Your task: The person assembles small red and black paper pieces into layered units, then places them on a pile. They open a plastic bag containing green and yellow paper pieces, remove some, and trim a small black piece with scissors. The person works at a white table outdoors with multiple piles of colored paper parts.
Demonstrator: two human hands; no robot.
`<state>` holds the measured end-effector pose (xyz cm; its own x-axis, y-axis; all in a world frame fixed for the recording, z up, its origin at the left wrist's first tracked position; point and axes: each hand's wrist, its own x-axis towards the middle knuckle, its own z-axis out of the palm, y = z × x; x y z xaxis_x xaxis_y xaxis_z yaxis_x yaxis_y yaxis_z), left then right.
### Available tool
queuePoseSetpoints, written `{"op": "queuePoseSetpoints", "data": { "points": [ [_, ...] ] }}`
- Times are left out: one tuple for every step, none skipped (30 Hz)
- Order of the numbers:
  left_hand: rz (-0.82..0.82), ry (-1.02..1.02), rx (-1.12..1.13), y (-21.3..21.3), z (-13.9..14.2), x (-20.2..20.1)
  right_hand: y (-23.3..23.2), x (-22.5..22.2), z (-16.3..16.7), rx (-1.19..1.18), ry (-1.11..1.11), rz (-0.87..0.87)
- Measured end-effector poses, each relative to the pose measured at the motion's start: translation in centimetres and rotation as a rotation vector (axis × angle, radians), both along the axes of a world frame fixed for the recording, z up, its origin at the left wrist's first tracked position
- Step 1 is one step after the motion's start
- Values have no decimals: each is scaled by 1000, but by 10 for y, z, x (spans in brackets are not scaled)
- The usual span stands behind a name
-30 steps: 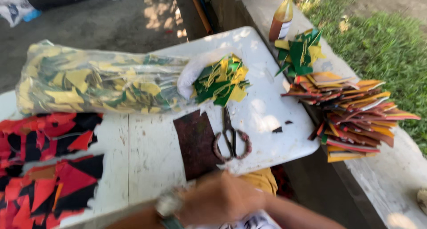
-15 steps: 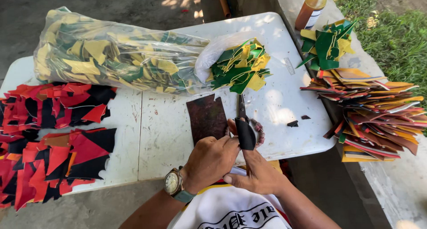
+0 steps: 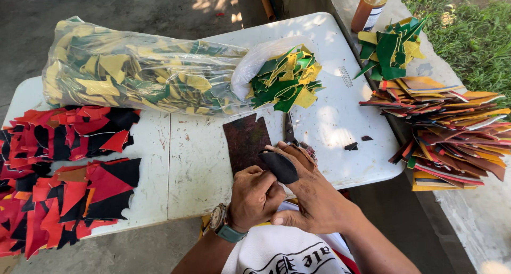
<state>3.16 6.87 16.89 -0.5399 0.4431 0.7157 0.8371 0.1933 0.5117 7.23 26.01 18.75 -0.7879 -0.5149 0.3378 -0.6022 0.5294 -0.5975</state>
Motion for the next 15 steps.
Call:
{"op": "queuePoseSetpoints", "data": {
  "points": [
    [3,-6,5,0,0,1,2,-1,2,37,-2,16],
    [-2,-12,-4,1,0,2,4,-1,3,56,7,17],
    [-5,-19,-13,1,1,3,6,-1,5,75,14,19],
    [-8,-25,-22,2,1,3,7,-1,6,95,22,22],
    [-20,-31,-24,2,1,3,9,-1,8,122,15,51],
    [-32,-37,-26,2,1,3,12,-1,10,148,8,79],
    [-46,-43,-28,2,1,3,13,-1,13,175,1,106],
    [-52,-50,-37,2,1,3,15,-2,16,164,12,139],
    [-60,-57,-47,2,1,4,17,-2,19,153,24,170],
    [-67,-65,-56,2,1,4,18,-2,23,142,34,202],
    [-87,-65,-52,2,1,4,20,-2,26,159,-18,227],
    [-105,-66,-48,2,1,5,22,-2,30,176,-70,253],
    [-123,-65,-44,2,1,6,23,-3,33,193,-120,281],
    [-127,-60,-62,2,1,7,24,-3,36,208,-212,302],
    [-133,-55,-77,2,1,7,25,-4,39,224,-305,324]
  ]
}}
